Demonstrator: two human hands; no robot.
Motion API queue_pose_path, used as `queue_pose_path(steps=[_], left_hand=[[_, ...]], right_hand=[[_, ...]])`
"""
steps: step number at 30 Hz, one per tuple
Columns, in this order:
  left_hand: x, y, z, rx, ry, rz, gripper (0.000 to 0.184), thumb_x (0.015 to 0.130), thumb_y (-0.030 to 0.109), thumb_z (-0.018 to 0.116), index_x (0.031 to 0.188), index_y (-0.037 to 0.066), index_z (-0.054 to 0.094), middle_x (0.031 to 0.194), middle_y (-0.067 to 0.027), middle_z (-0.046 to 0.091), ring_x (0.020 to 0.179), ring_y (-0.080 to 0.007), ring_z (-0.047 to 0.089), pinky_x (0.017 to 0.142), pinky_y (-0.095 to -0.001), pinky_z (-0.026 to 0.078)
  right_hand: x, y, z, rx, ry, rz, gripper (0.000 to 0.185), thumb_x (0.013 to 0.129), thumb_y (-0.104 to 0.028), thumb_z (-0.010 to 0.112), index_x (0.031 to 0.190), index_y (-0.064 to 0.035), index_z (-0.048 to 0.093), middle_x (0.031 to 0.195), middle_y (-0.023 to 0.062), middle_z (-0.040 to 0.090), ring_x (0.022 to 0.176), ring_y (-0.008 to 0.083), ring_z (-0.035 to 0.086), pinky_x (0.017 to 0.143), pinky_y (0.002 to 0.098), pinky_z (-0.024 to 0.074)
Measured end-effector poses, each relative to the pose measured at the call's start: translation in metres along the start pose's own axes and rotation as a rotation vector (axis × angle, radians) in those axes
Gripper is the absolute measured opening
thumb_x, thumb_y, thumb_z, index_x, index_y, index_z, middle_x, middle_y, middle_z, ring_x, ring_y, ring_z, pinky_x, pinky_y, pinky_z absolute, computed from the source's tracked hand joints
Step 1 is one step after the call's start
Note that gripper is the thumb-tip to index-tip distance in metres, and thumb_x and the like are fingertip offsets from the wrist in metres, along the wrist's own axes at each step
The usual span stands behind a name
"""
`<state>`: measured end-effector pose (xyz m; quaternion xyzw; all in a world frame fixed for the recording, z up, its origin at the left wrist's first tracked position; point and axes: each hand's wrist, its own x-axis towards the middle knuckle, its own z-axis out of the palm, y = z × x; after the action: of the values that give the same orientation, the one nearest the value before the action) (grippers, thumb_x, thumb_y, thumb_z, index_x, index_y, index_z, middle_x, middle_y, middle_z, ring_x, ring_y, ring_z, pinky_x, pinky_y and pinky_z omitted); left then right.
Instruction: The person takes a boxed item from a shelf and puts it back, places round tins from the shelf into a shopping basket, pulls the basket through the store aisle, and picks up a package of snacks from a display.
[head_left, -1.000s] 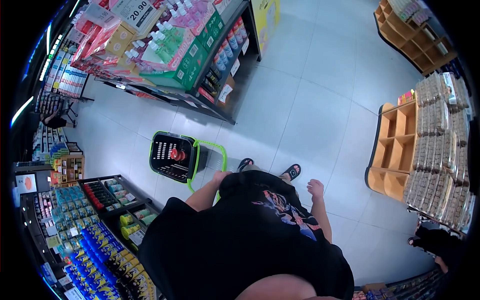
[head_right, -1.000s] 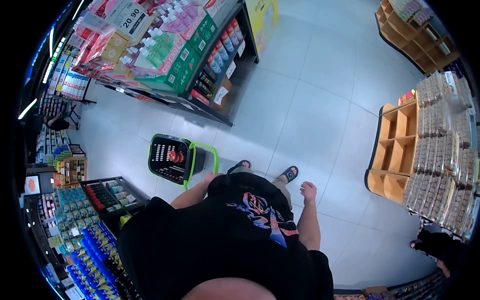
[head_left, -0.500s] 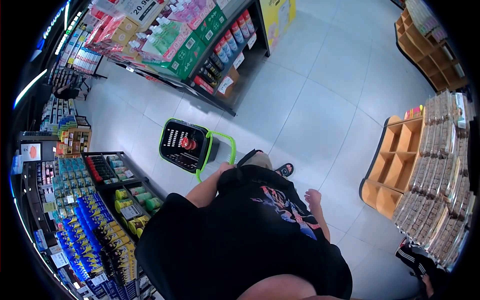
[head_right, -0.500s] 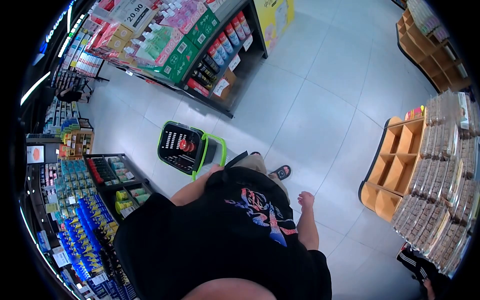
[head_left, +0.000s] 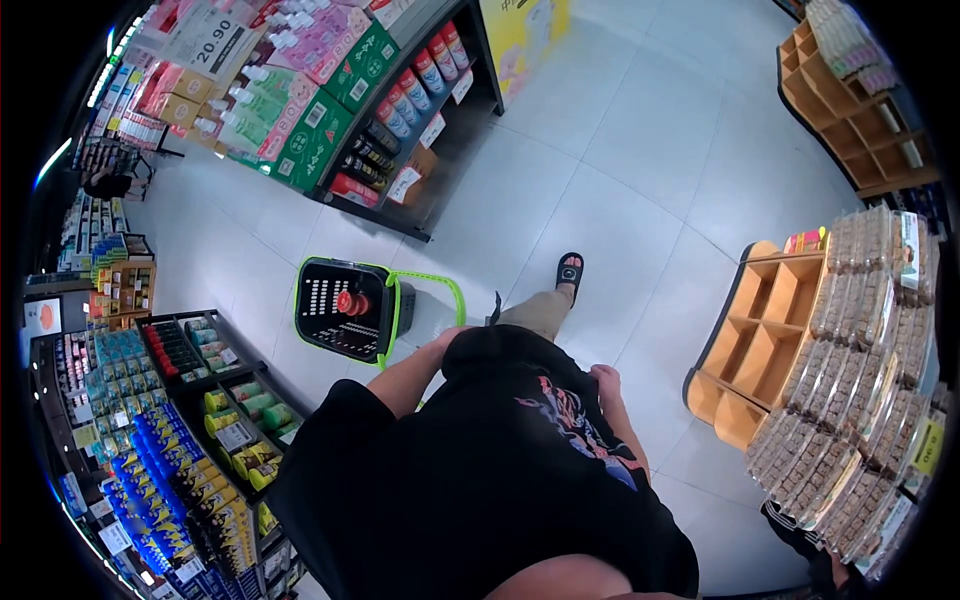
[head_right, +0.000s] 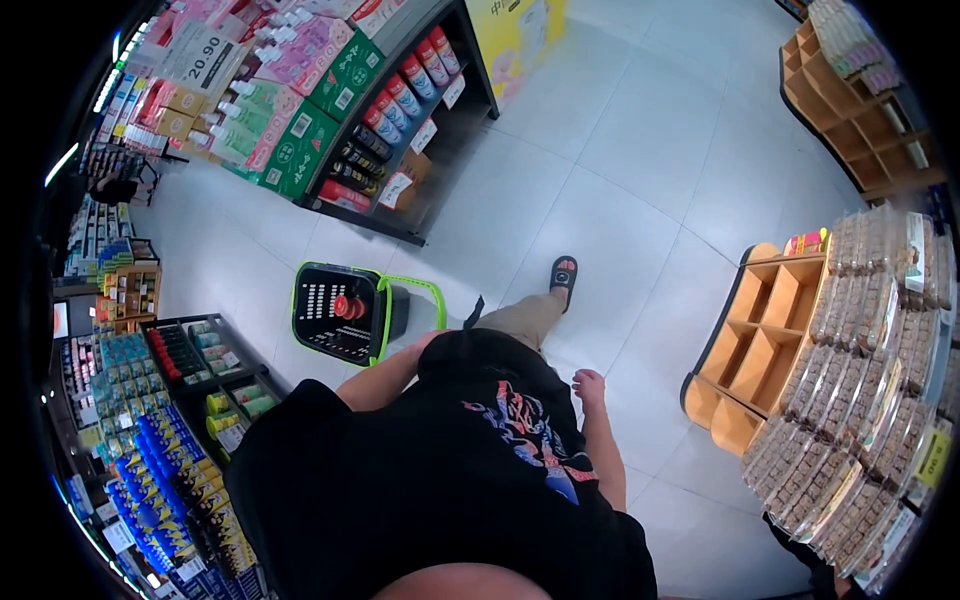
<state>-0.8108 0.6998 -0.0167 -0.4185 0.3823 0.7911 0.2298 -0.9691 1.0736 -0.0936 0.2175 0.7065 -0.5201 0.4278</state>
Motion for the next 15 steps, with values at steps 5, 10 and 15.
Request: queue_pose_path(steps=[5, 10, 15], left_hand=[[0.136, -0.021, -0.021, 0.216, -0.225, 0.250, 0.021, 0.095, 0.016, 0.049, 0.106, 0.007, 0.065, 0.103, -0.0069, 0.067, 0.095, -0.0180, 0.063, 0.086, -0.0322, 0.050], [0.123, 0.065, 0.066, 0.402, -0.082, 0.296, 0.024, 0.093, 0.027, 0.053, 0.105, 0.010, 0.064, 0.096, -0.0046, 0.068, 0.091, -0.0163, 0.063, 0.080, -0.0339, 0.051], [0.186, 0.067, 0.068, 0.066, 0.115, 0.184, 0.022, 0.091, 0.030, 0.060, 0.088, 0.008, 0.061, 0.076, -0.0030, 0.060, 0.072, -0.0195, 0.060, 0.067, -0.0358, 0.050]], right_hand=[[-0.016, -0.074, -0.049, -0.103, 0.139, -0.059, 0.022, 0.083, -0.011, 0.058, 0.100, 0.0022, 0.064, 0.082, 0.0079, 0.064, 0.067, 0.0177, 0.062, 0.054, 0.0271, 0.0470], [0.034, -0.125, -0.103, -0.075, 0.127, -0.012, 0.022, 0.085, -0.012, 0.058, 0.101, 0.0012, 0.064, 0.084, 0.0086, 0.065, 0.066, 0.0174, 0.062, 0.053, 0.0270, 0.0468], [0.077, -0.201, -0.127, 0.044, 0.210, 0.018, 0.026, 0.088, -0.016, 0.058, 0.109, -0.0009, 0.062, 0.090, 0.0093, 0.067, 0.071, 0.0164, 0.062, 0.059, 0.0272, 0.0474]])
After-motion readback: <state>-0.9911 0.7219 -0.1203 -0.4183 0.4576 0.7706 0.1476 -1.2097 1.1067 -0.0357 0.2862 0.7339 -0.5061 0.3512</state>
